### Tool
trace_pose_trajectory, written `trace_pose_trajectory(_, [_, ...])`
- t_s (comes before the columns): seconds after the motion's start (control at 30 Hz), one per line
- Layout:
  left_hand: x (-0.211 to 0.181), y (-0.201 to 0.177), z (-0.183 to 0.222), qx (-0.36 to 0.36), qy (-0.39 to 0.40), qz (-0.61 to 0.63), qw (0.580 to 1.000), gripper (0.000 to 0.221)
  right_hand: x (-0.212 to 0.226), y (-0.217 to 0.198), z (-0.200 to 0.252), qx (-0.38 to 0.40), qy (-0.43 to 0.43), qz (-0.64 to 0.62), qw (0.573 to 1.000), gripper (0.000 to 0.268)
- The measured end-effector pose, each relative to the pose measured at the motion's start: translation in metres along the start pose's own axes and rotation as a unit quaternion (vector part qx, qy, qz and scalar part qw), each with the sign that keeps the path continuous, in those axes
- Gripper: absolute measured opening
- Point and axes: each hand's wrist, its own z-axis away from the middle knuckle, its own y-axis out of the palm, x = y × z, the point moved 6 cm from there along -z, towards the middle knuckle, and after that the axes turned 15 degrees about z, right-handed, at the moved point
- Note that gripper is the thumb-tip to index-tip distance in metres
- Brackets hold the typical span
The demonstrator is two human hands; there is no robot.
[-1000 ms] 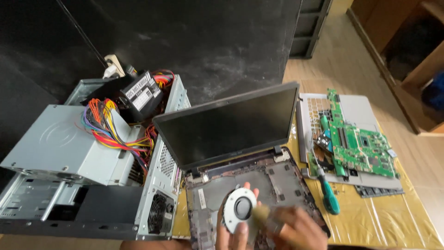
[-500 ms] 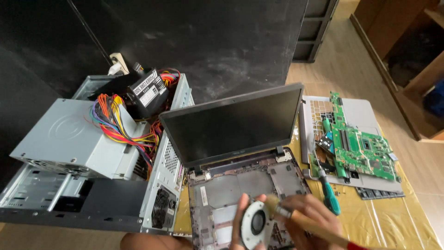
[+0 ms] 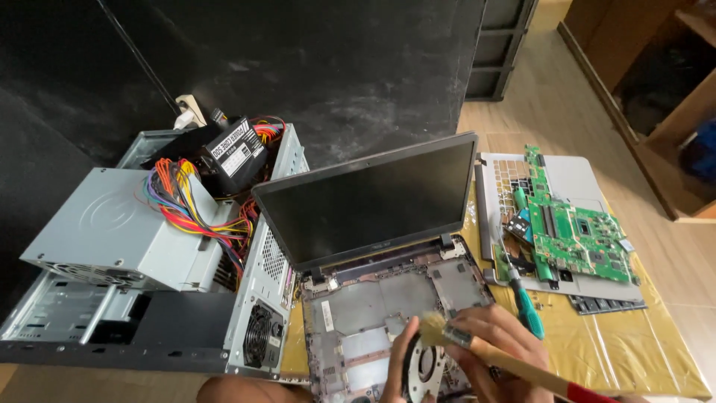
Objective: Cleaning a laptop cooling fan with a brush and then using a screwdriver to reinstall it into the laptop case.
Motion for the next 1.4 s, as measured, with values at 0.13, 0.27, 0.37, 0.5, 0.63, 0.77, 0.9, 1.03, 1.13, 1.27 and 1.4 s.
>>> trace_pose_trajectory(0.13, [0.043, -0.045, -0.007, -0.423, -0.087, 0.205, 0.878, 0.049, 0.004, -0.024, 0.026, -0.197, 0.332, 0.135, 0.913, 0.013])
trace_pose_trajectory(0.27, [0.017, -0.039, 0.015, -0.184, -0.096, 0.046, 0.977, 0.098, 0.057, -0.044, 0.054, -0.362, -0.006, 0.422, 0.831, 0.041])
trace_pose_trajectory(0.37, [0.027, -0.010, -0.001, -0.556, -0.226, 0.268, 0.753, 0.056, 0.039, -0.077, 0.055, -0.362, -0.034, 0.007, 0.932, 0.024])
trace_pose_trajectory(0.5, [-0.007, -0.035, 0.011, -0.215, -0.003, 0.139, 0.967, 0.093, -0.039, -0.081, 0.130, -0.161, 0.548, 0.233, 0.787, 0.043])
trace_pose_trajectory(0.63, [-0.020, -0.057, -0.001, -0.116, -0.007, 0.138, 0.984, 0.081, -0.094, -0.091, 0.171, -0.438, 0.475, -0.135, 0.751, 0.083])
trace_pose_trajectory(0.77, [-0.032, -0.059, -0.004, -0.185, 0.025, 0.076, 0.979, 0.073, -0.118, -0.082, 0.197, -0.450, 0.519, -0.139, 0.713, 0.107])
trace_pose_trajectory(0.9, [-0.047, -0.046, -0.008, -0.340, 0.024, 0.057, 0.938, 0.061, -0.131, -0.081, 0.206, -0.450, 0.535, -0.084, 0.710, 0.065])
trace_pose_trajectory(1.03, [-0.060, -0.048, -0.010, -0.291, 0.050, 0.090, 0.951, 0.055, -0.158, -0.078, 0.221, -0.302, 0.599, 0.149, 0.727, 0.062])
trace_pose_trajectory(1.13, [-0.070, -0.050, -0.007, -0.304, 0.047, 0.086, 0.948, 0.052, -0.180, -0.069, 0.227, -0.247, 0.566, 0.242, 0.748, 0.067])
trace_pose_trajectory(1.27, [-0.075, -0.058, -0.009, -0.287, 0.063, 0.080, 0.952, 0.047, -0.183, -0.061, 0.227, -0.229, 0.523, 0.334, 0.750, 0.066])
trace_pose_trajectory(1.4, [-0.076, -0.061, -0.010, -0.345, 0.057, 0.078, 0.934, 0.047, -0.180, -0.059, 0.221, -0.195, 0.562, 0.320, 0.738, 0.065])
